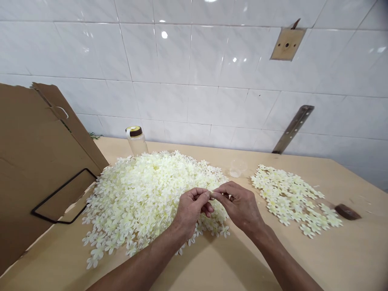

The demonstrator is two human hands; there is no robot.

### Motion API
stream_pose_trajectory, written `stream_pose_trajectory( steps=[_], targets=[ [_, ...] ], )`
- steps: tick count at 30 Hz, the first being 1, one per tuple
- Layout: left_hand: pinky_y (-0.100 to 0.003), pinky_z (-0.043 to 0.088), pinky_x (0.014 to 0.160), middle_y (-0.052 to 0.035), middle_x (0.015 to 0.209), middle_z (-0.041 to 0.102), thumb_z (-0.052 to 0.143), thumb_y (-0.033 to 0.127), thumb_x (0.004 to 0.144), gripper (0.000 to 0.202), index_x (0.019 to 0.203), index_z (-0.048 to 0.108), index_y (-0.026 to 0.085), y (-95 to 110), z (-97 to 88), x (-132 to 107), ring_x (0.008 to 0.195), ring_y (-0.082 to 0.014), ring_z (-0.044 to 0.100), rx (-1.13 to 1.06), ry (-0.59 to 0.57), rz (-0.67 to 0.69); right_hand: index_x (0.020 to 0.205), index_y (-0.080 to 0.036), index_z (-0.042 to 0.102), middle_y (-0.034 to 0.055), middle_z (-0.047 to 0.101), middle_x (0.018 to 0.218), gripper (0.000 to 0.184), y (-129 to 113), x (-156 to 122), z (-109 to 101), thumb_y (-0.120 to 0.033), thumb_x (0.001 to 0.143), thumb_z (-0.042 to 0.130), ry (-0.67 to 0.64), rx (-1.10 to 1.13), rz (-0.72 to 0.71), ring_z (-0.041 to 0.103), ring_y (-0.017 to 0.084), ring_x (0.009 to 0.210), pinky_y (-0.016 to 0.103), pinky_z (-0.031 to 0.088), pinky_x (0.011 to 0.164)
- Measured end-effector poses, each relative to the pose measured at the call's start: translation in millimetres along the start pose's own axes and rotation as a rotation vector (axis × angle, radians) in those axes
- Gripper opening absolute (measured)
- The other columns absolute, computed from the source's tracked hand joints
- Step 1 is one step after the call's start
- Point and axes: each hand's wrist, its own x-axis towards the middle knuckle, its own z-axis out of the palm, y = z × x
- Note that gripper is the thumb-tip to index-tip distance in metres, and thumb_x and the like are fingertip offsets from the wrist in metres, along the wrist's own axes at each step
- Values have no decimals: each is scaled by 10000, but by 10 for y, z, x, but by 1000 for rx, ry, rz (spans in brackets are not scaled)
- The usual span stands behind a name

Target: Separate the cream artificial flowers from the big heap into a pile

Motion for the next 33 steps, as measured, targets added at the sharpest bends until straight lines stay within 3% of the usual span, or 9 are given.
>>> stream_pose_trajectory(
  steps=[8, 19, 28, 33],
  targets=[
    [-220, 445, 500, -22, 566, 625, 753, 393, 764, 300, 834, 672, 113, -6, 0, -1, 485, -107, 534, 14, -10, 28, 795, -209, 717, 30, 700, 776, 198, -36, -10, 29, -282, 940, 604, 26, -13, -3, 634, 168, 718, 279, 476, 660],
    [-220, 435, 483, -47, 678, 665, 776, 439, 743, 349, 819, 683, 111, -19, 6, 7, 493, -96, 540, -14, -8, 22, 708, -213, 680, 18, 684, 668, 342, -65, -27, 53, -452, 928, 576, 60, -90, 182, 613, 169, 591, 275, 443, 578],
    [-221, 438, 480, -17, 595, 622, 807, 383, 711, 331, 854, 675, 114, -18, 5, -1, 506, -111, 549, -5, -1, 7, 689, -201, 640, 24, 643, 655, 348, -75, -20, 98, -377, 966, 524, 97, -164, 47, 579, 148, 583, 262, 416, 581],
    [-220, 436, 470, -11, 587, 618, 800, 387, 712, 322, 835, 670, 119, -20, 9, -1, 489, -106, 540, 21, 8, 14, 638, -203, 602, 30, 643, 628, 413, -98, -21, 88, -418, 971, 485, 77, -135, 105, 585, 154, 553, 263, 423, 559]
  ],
)
